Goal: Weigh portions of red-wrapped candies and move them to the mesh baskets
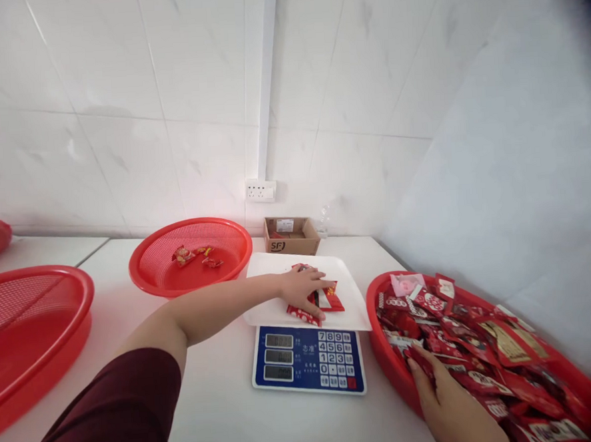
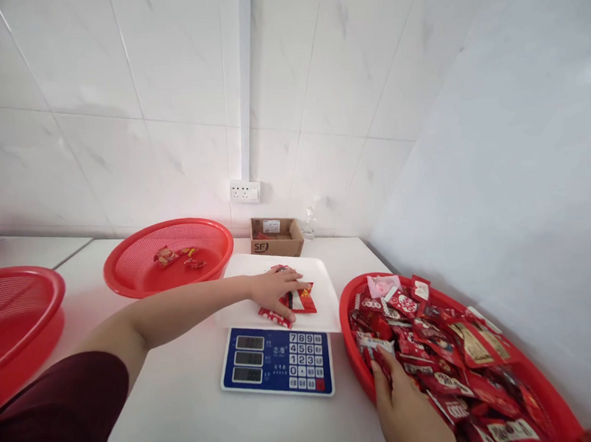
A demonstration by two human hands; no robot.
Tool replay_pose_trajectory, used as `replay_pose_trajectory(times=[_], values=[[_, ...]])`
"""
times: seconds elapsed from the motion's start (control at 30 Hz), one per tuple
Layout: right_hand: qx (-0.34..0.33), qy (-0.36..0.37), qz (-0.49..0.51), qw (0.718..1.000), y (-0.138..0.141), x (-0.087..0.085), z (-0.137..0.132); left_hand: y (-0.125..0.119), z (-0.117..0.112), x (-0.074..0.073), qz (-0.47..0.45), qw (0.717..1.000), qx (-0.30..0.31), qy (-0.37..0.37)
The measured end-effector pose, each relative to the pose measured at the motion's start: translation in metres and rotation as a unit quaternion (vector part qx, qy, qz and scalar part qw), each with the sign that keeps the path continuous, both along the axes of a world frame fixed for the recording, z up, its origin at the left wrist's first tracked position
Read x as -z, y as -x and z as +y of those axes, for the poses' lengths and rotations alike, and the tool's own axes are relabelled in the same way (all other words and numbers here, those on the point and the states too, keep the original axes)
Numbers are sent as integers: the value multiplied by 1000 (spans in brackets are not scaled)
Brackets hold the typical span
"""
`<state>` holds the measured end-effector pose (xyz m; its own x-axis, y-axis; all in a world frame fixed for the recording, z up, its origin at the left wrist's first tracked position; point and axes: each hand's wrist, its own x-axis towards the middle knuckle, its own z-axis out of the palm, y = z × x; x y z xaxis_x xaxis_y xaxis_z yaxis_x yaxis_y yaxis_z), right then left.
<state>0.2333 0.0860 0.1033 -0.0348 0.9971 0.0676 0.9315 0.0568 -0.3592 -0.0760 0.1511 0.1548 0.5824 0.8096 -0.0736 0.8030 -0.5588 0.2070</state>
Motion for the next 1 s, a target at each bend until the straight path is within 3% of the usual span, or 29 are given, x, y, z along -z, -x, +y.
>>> replay_pose_trajectory(times=[0.13,0.27,0.5,0.63,0.7,0.8,0.9,1.0], values=[[20,49,-17,998,8,-14,-6,10,-5,-1,-42,995,-47,-73],[20,65,-23,997,10,-19,-9,15,-25,-1,-36,991,11,-128],[23,64,-31,997,11,-21,-11,16,-41,10,1,995,-7,-101],[11,42,-4,999,9,-16,-10,7,-54,-3,-58,987,3,-148],[5,16,28,999,6,-15,-10,-4,-72,-13,-93,988,-43,-119],[31,-69,125,989,1,-16,-16,-25,-108,-23,-144,983,-112,7],[47,-151,245,957,2,-13,-34,-49,-140,-18,-184,971,-107,110],[-26,-110,347,931,21,0,-62,-71,-158,-6,-229,956,-90,161]])
